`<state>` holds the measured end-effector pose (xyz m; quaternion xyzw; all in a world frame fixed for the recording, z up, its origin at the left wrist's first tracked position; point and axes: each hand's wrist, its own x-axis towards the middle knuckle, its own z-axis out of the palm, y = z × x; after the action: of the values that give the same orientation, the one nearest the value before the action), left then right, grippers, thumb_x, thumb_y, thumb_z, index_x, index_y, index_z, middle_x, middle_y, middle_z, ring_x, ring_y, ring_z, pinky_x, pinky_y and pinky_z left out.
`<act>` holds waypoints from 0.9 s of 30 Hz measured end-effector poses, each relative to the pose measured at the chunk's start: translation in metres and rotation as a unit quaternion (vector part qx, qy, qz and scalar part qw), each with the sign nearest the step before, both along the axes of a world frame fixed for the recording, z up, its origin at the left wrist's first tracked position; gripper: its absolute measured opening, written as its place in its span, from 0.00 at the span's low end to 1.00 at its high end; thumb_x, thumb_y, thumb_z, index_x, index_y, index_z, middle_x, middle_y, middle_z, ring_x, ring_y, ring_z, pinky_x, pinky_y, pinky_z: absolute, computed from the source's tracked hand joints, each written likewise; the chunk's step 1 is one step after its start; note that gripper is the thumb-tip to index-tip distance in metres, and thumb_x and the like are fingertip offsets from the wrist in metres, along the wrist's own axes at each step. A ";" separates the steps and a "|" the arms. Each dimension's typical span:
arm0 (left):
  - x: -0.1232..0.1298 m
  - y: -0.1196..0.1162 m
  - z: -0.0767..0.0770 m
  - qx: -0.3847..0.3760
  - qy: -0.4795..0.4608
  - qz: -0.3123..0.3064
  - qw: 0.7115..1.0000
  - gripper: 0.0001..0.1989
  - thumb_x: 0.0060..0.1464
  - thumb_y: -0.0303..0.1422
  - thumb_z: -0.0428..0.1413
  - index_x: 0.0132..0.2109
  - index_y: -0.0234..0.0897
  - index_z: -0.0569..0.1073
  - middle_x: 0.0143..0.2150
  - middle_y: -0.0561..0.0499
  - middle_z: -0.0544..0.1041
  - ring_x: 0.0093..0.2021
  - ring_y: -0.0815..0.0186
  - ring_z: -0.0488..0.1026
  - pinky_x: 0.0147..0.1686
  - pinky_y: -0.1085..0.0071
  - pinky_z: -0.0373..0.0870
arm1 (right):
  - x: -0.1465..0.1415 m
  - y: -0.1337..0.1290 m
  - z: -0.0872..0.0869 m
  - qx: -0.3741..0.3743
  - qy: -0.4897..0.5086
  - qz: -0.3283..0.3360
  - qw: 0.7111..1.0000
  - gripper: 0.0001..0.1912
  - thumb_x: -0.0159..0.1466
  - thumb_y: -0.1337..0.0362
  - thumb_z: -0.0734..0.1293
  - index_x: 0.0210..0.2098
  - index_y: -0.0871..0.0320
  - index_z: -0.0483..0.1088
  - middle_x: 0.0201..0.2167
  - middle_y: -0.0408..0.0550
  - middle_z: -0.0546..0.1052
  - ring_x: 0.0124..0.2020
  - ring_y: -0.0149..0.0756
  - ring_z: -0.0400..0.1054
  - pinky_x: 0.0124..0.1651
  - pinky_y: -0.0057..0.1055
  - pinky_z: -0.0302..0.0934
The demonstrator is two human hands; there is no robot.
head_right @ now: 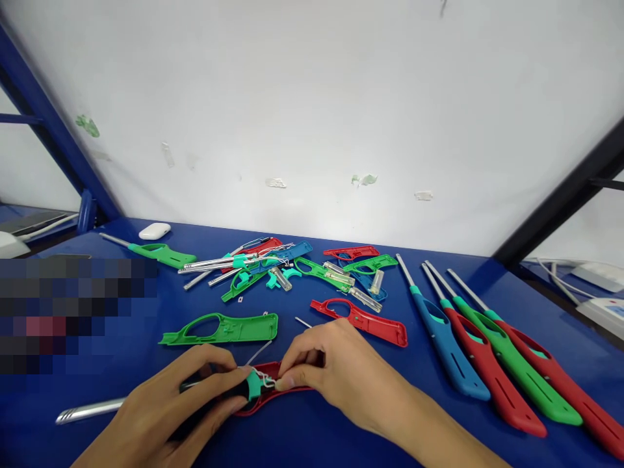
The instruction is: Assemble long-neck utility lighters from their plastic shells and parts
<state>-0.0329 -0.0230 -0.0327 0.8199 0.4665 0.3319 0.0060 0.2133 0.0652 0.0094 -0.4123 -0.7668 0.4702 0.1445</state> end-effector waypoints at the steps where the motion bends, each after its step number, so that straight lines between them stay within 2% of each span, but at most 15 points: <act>1: 0.001 0.001 0.001 -0.001 -0.008 0.003 1.000 0.12 0.77 0.38 0.47 0.53 0.47 0.76 0.46 0.53 0.77 0.41 0.70 0.80 0.41 0.77 0.80 | -0.001 -0.001 -0.001 0.005 -0.005 -0.003 1.000 0.04 0.65 0.61 0.77 0.34 0.52 0.85 0.27 0.39 0.83 0.28 0.31 0.75 0.29 0.24 0.61; 5: 0.002 0.002 0.005 0.014 -0.018 0.008 1.000 0.14 0.77 0.39 0.47 0.51 0.47 0.77 0.44 0.54 0.77 0.38 0.72 0.80 0.38 0.79 0.79 | -0.003 -0.003 0.000 0.015 -0.017 -0.008 1.000 0.03 0.64 0.63 0.77 0.33 0.52 0.84 0.25 0.38 0.81 0.26 0.29 0.72 0.27 0.24 0.58; 11: -0.001 0.003 0.004 0.046 0.025 -0.009 0.999 0.14 0.77 0.35 0.47 0.53 0.44 0.78 0.43 0.52 0.77 0.38 0.70 0.80 0.38 0.77 0.79 | -0.004 -0.004 0.004 0.031 -0.031 -0.006 0.999 0.04 0.65 0.63 0.76 0.33 0.52 0.84 0.25 0.38 0.81 0.26 0.28 0.71 0.28 0.24 0.58; 16: -0.006 0.003 0.002 0.058 0.063 -0.014 0.996 0.12 0.75 0.31 0.50 0.54 0.46 0.78 0.44 0.51 0.78 0.41 0.67 0.79 0.40 0.72 0.80 | -0.001 -0.004 0.004 0.041 -0.024 0.007 0.999 0.03 0.66 0.61 0.77 0.35 0.52 0.85 0.28 0.39 0.82 0.28 0.30 0.74 0.30 0.24 0.62; 19: -0.006 0.004 0.001 0.055 0.066 -0.014 0.996 0.12 0.75 0.31 0.50 0.55 0.45 0.78 0.45 0.51 0.78 0.41 0.67 0.79 0.41 0.72 0.80 | 0.003 -0.004 0.008 0.062 -0.004 0.021 0.998 0.06 0.68 0.57 0.75 0.37 0.50 0.85 0.30 0.38 0.83 0.30 0.31 0.74 0.33 0.25 0.64; 23: -0.006 0.005 -0.003 0.060 0.056 -0.013 0.997 0.12 0.75 0.32 0.49 0.55 0.45 0.77 0.45 0.51 0.78 0.40 0.68 0.79 0.41 0.74 0.80 | 0.011 0.002 0.020 0.177 0.019 -0.050 0.983 0.12 0.72 0.53 0.70 0.38 0.49 0.83 0.34 0.39 0.85 0.34 0.33 0.76 0.36 0.27 0.65; 25: -0.007 0.006 -0.004 0.082 0.049 -0.011 0.995 0.12 0.76 0.32 0.48 0.54 0.44 0.77 0.45 0.51 0.79 0.40 0.68 0.80 0.41 0.74 0.80 | 0.016 0.011 0.024 0.260 0.004 -0.099 0.961 0.13 0.74 0.53 0.67 0.40 0.50 0.82 0.36 0.40 0.86 0.35 0.35 0.78 0.39 0.29 0.67; 27: -0.008 0.008 -0.006 0.105 0.052 -0.016 0.993 0.12 0.76 0.32 0.48 0.53 0.43 0.77 0.43 0.51 0.79 0.39 0.68 0.80 0.41 0.74 0.80 | 0.019 0.025 0.024 0.328 -0.021 -0.133 0.935 0.13 0.75 0.55 0.65 0.45 0.51 0.81 0.35 0.42 0.85 0.32 0.36 0.78 0.39 0.32 0.68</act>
<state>-0.0408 -0.0149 -0.0386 0.8395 0.4154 0.3361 -0.0985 0.2324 0.0898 0.0339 -0.4502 -0.8192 0.1601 0.3173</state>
